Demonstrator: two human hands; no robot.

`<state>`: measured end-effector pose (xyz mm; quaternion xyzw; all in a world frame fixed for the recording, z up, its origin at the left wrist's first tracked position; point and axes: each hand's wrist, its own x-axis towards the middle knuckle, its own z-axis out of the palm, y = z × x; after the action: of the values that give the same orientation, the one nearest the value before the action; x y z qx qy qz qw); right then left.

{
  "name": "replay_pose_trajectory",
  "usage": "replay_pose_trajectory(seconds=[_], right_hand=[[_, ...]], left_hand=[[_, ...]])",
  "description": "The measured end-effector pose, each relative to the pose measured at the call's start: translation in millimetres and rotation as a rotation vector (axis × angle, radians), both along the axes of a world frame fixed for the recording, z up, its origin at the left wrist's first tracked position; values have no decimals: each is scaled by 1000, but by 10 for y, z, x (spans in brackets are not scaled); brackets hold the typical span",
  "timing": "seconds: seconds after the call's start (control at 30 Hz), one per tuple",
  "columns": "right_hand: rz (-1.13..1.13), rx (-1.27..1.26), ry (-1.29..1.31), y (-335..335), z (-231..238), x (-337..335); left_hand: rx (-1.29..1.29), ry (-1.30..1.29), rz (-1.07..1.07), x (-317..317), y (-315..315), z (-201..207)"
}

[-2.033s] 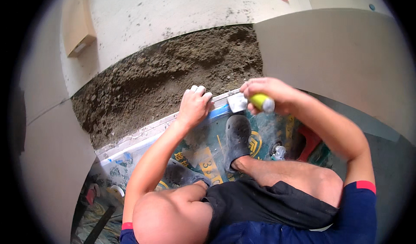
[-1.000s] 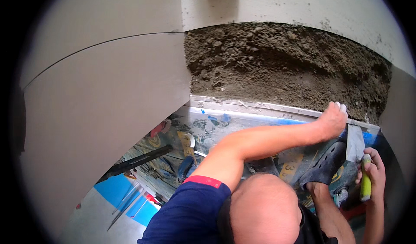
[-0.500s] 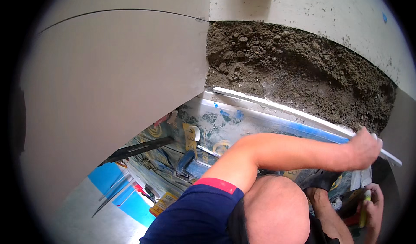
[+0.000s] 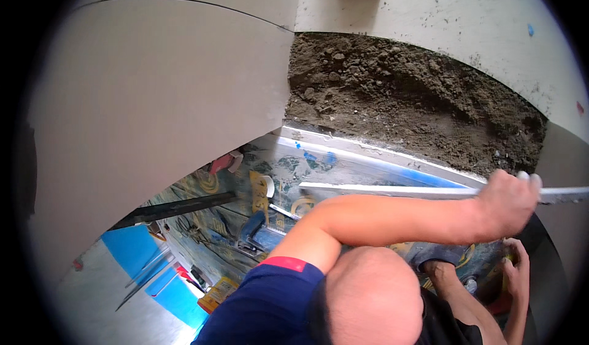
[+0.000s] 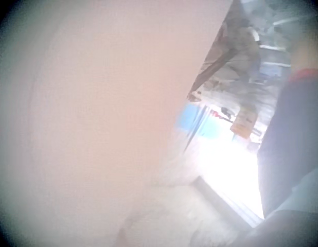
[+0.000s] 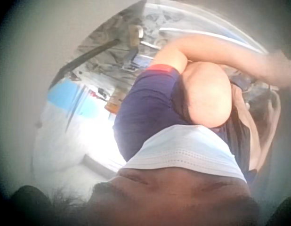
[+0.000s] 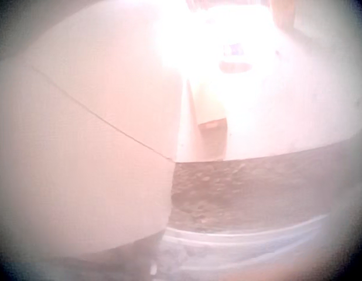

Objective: The person uses an angle grinder to cut and smooth the edges of a wall tile. They then apply mortar to the wall using a trowel and place a large tile into the prepared space, pressing it into position.

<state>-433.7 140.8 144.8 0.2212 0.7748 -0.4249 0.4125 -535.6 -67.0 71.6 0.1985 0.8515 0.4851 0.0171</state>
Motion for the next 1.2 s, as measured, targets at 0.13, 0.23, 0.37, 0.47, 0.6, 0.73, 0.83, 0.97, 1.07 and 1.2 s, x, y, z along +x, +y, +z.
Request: replay_pose_trajectory(seconds=[0.13,0.23,0.37,0.47,0.6,0.73,0.83,0.97,1.07,1.2], right_hand=[[36,26,-36,111,-102,-52],[57,30,-44,108,-174,-49],[151,60,-30,182,-177,-47],[165,129,-95,262,-93,-57],[162,202,72,345,-44,-101],[64,238,196,352,-113,-217],[59,237,240,371,-148,-244],[107,192,235,284,-151,-274],[132,190,233,73,-123,-329],[172,127,224,-60,-163,-396]], left_hand=[[-65,-53,6,241,-255,-174],[-146,-84,-52,444,-243,-451],[-74,-337,-123,668,-438,-804],[-103,-387,-132,848,-769,-833],[-147,-329,-169,1092,-1143,-1061],[-296,-168,-126,1214,-1438,-1185],[-444,-197,-154,1204,-1582,-1085],[-347,-140,138,1088,-1998,-912],[-835,-197,526,999,-2534,-1033],[-854,-497,568,870,-2766,-1078]])
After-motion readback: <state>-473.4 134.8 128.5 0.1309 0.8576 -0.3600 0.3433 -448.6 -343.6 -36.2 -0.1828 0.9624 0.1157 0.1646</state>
